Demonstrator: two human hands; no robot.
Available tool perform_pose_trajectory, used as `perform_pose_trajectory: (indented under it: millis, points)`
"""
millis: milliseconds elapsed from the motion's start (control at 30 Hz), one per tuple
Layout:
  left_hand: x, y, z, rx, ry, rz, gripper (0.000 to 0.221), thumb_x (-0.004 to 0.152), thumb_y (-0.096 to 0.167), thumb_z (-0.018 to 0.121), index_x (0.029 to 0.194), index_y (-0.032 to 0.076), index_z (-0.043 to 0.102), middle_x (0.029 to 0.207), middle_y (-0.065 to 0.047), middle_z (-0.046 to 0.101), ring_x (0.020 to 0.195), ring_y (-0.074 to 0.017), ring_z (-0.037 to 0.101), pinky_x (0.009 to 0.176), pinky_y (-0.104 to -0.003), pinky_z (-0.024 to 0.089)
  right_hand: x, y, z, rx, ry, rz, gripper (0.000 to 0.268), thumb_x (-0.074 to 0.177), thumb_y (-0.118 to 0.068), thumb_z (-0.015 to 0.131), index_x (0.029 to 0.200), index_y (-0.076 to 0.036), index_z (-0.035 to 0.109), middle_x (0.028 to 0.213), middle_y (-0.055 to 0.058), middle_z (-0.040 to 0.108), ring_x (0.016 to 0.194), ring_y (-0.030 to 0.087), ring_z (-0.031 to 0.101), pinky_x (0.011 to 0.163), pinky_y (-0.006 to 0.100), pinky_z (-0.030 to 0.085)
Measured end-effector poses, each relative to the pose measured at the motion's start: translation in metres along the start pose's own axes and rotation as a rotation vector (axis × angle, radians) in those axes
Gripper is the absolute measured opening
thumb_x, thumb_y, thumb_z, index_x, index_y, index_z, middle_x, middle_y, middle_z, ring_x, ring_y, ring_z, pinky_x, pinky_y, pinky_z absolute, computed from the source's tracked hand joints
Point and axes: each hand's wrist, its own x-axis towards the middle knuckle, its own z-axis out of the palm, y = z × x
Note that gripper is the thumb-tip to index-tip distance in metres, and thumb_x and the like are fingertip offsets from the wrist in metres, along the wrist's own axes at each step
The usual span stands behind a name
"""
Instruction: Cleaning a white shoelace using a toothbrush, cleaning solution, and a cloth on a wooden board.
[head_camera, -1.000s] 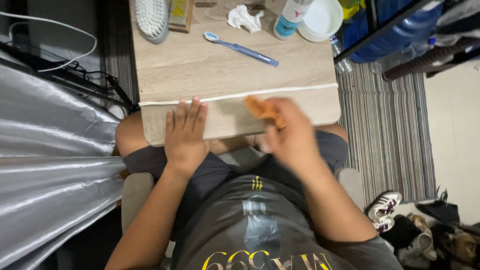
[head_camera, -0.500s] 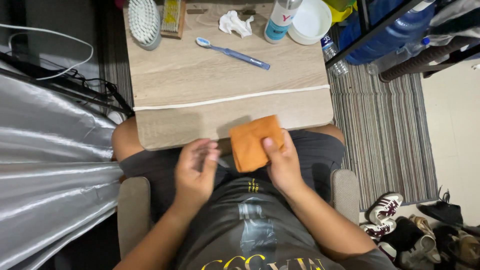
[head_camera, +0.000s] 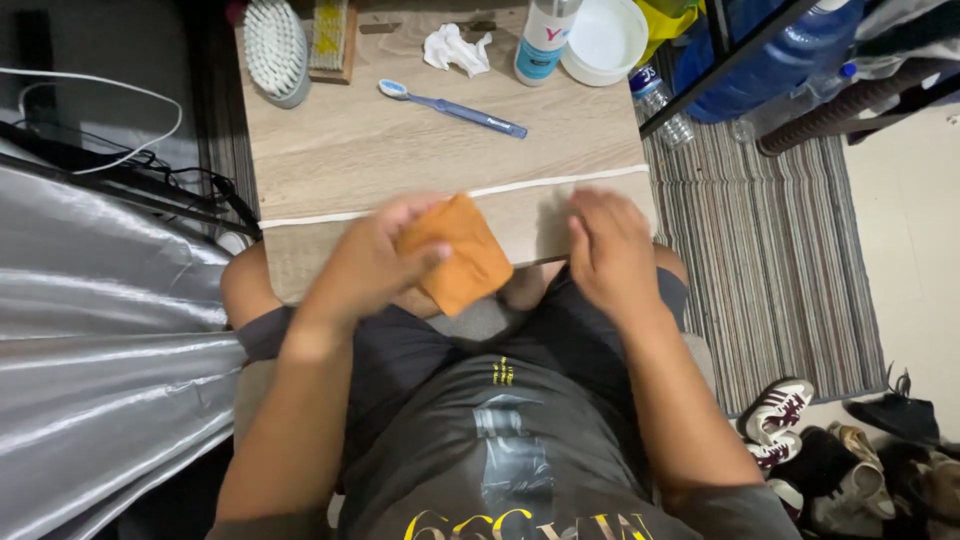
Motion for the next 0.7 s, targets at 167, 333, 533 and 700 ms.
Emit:
perform_pose_trajectory:
  millis: [167, 333, 533, 700]
  points:
    - [0.059, -0.03, 0.009, -0.44, -0.099, -0.015, 0.061, 0.077, 0.018, 0.084, 0.133, 0.005, 0.062, 0.105, -0.013, 0.073, 0.085, -0.0158, 0.068, 0.071, -0.028, 0.06, -0.006, -0.011, 0.021, -0.193, -0.265, 0.249, 0.043, 0.106, -0.025, 0.049, 0.147, -0.014, 0.054, 0.155, 0.017, 0.047, 0.143, 0.042, 0.038, 0.112, 0.063, 0.026]
    - [0.071, -0.009, 0.023, -0.671, -0.213, -0.022, 0.053, 0.08, 0.017, 0.084, 0.127, 0.0, 0.063, 0.095, -0.008, 0.075, 0.075, -0.0082, 0.07, 0.063, -0.024, 0.061, -0.013, -0.017, 0.024, -0.175, -0.375, 0.357, 0.047, 0.107, -0.026, 0.044, 0.153, -0.018, 0.048, 0.164, 0.013, 0.038, 0.151, 0.039, 0.027, 0.115, 0.066, 0.012]
    - [0.078, -0.033, 0.014, -0.611, -0.13, -0.168, 0.052, 0.082, 0.019, 0.082, 0.127, 0.003, 0.063, 0.1, -0.011, 0.075, 0.079, -0.0144, 0.072, 0.065, -0.027, 0.062, -0.039, -0.006, 0.04, -0.18, -0.294, 0.282, 0.055, 0.109, -0.045, 0.041, 0.156, -0.016, 0.044, 0.166, 0.01, 0.036, 0.154, 0.034, 0.025, 0.119, 0.06, 0.01]
    - [0.074, -0.031, 0.001, -0.562, -0.063, -0.236, 0.044, 0.086, 0.016, 0.078, 0.126, 0.004, 0.065, 0.1, -0.014, 0.076, 0.077, -0.0172, 0.074, 0.064, -0.03, 0.063, -0.036, -0.019, 0.046, -0.134, -0.193, 0.319, 0.049, 0.108, -0.032, 0.049, 0.153, -0.012, 0.045, 0.165, 0.019, 0.033, 0.154, 0.04, 0.021, 0.116, 0.064, 0.005]
